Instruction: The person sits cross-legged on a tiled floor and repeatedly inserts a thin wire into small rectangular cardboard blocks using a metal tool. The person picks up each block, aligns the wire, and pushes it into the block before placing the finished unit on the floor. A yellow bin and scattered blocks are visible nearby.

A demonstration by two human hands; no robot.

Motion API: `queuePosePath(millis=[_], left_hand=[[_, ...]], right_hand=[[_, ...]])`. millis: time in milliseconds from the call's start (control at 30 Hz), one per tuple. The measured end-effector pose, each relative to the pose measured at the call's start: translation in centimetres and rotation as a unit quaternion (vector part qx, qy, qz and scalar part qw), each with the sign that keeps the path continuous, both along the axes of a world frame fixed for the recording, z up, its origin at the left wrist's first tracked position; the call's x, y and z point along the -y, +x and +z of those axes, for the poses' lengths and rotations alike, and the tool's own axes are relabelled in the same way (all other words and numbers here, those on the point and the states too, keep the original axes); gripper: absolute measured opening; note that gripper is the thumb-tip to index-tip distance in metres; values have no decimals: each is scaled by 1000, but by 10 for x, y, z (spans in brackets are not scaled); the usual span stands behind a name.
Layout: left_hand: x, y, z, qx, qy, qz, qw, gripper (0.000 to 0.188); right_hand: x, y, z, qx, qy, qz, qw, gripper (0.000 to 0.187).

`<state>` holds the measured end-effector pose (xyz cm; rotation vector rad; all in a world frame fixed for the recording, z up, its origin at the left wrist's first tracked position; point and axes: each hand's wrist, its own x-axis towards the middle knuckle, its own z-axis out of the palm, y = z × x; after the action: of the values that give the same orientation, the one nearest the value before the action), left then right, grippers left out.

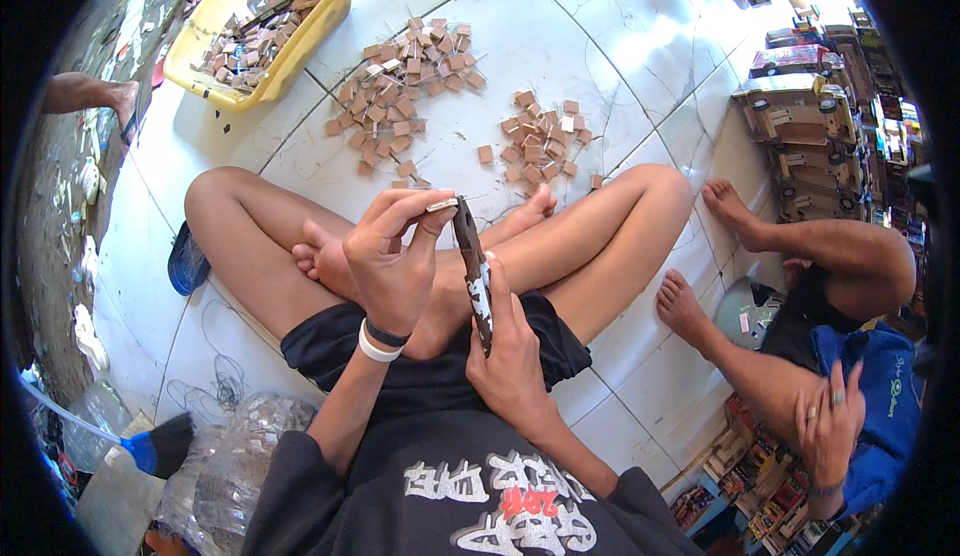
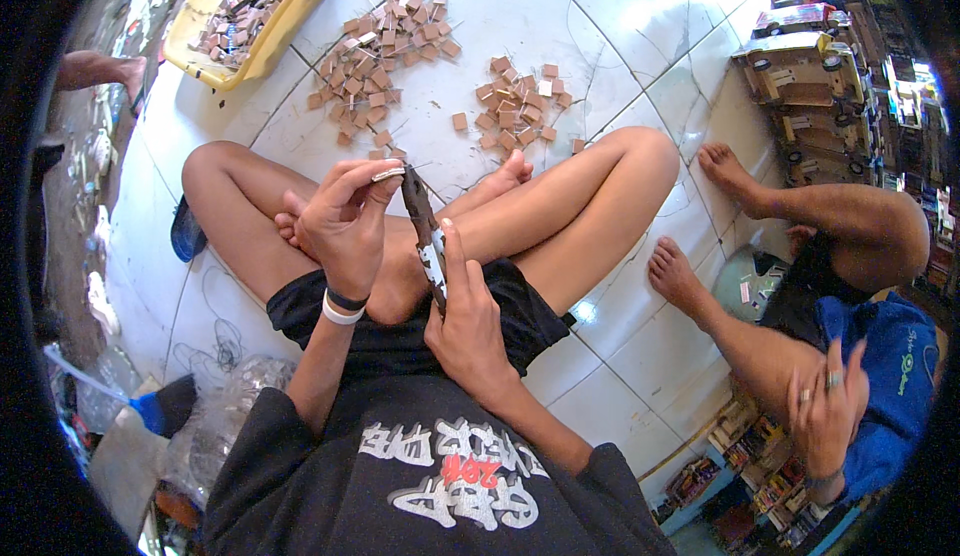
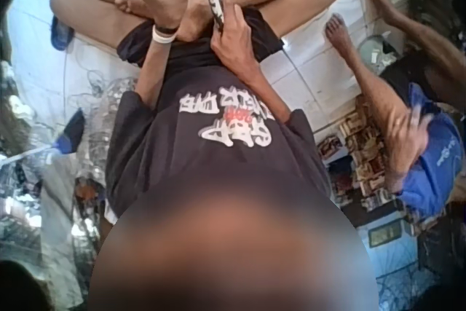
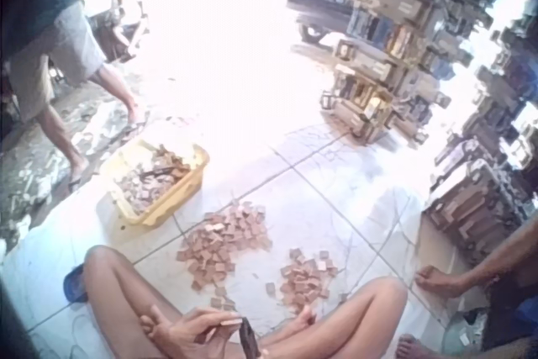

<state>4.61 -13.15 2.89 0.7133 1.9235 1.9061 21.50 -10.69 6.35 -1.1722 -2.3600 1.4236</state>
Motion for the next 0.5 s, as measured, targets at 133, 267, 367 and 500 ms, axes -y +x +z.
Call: queuePosePath(millis=[133,267,367,500], left_hand=[[3,2,-1,-16,-21,1,1000,21],[-2,1,-11,64,24,2,998,21],[4,-10,-13,172,21,16,985,20],[15,-33,-7,264,9,-11,965,24]], right_hand=[[1,0,-2,12,5,1,1000,89],[-9,4,-7,-40,-59,30,997,81],[-19,11,-3,-37,-69,26,997,76],[-34,22,8,-34,-135,-30,990,75]])
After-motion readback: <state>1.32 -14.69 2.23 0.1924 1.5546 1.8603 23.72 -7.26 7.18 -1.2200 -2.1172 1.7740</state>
